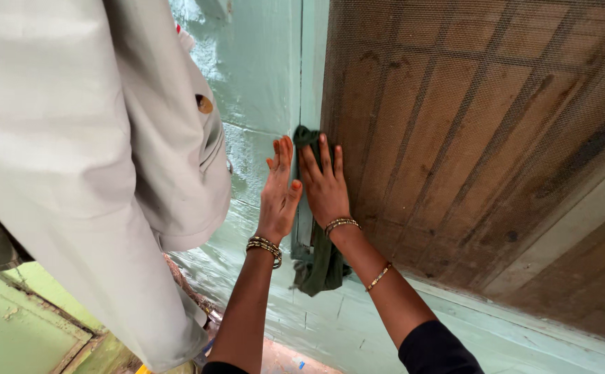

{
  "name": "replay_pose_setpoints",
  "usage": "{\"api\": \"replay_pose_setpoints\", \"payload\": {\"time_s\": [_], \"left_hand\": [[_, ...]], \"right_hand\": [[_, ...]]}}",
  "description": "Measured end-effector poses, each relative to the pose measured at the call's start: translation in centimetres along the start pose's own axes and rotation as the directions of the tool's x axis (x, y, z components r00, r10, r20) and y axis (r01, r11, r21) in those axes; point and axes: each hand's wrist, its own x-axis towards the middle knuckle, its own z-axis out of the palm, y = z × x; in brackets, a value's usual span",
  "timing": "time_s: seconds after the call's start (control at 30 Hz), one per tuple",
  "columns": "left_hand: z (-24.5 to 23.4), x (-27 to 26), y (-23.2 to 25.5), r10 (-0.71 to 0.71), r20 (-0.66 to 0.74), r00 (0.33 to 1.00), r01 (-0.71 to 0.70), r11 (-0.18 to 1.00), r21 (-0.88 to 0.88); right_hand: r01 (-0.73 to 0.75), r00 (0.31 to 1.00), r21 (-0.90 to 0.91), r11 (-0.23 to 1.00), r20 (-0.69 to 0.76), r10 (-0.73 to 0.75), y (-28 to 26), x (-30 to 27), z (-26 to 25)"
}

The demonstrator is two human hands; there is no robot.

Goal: The person cleans a window frame by wiping along the edges and corners with a cloth.

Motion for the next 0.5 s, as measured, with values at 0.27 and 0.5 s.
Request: {"api": "replay_pose_setpoints", "payload": {"time_s": [0.27, 0.5], "left_hand": [[0.2, -1.7, -1.0, -0.014, 0.004, 1.000, 0.014, 0.997, -0.079], [-0.4, -3.8, -2.4, -0.032, 0.036, 0.999, 0.038, 0.980, -0.195]], "right_hand": [[0.032, 0.993, -0.020, 0.999, 0.113, -0.029, -1.0, -2.9, 1.5], [0.070, 0.991, 0.029, 0.997, 0.116, -0.073, -1.6, -6.1, 2.3]]}}
